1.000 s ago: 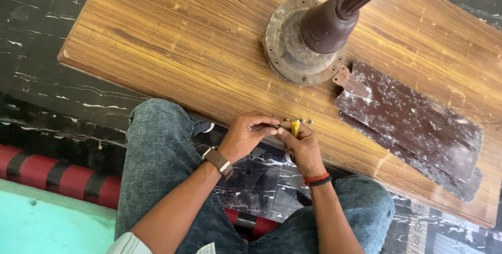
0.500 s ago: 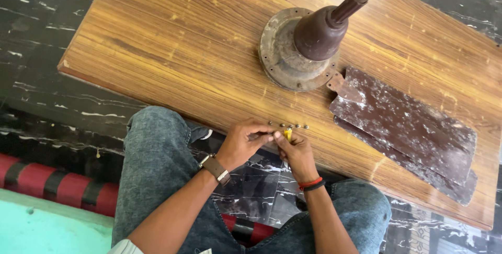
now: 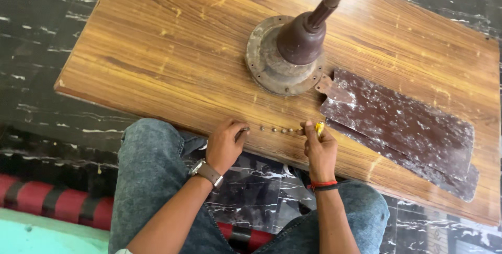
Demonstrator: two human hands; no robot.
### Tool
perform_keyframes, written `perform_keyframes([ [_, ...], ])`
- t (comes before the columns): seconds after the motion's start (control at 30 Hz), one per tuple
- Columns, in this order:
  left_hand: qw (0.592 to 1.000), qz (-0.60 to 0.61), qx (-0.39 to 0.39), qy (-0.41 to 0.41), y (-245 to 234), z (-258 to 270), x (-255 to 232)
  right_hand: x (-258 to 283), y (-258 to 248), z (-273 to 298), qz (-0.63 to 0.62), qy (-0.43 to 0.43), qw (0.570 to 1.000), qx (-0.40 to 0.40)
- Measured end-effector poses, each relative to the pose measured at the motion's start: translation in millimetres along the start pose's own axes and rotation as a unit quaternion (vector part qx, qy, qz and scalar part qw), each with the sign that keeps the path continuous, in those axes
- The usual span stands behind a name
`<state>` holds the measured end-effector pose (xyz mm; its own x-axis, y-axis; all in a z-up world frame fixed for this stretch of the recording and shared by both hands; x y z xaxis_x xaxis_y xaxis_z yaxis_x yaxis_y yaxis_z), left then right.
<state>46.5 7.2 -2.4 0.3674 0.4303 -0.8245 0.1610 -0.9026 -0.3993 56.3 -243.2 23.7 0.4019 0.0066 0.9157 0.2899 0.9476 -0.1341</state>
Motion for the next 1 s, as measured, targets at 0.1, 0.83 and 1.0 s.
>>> perform_keyframes([
  [0.1,0.995,-0.082,0.019,0.060,8.2,-5.9,4.4,0.0,-1.8,1.3,0.006,-0.005,1.000,-0.002],
  [0.83,1.000,-0.012,-0.002,0.026,13.6,5.1,22.7,-28.8,-27.4,2.3,-0.158,0.002,0.987,-0.021],
  [1.0,0.998,0.042,-0.002,-0.043,10.7,2.2,19.1,-38.2,-56.7,2.3,-0.095,-0.032,0.990,-0.104],
])
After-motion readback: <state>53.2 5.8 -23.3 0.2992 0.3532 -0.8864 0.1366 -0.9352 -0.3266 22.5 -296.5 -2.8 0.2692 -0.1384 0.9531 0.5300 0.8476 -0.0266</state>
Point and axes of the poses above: each hand's wrist, its own z-axis away from the middle knuckle, its own y-axis out of the palm, x = y × z, the point moved 4 cm from there along -z, towards the middle knuckle, and after that the axes turned 10 degrees about y, right-handed, at the moved point
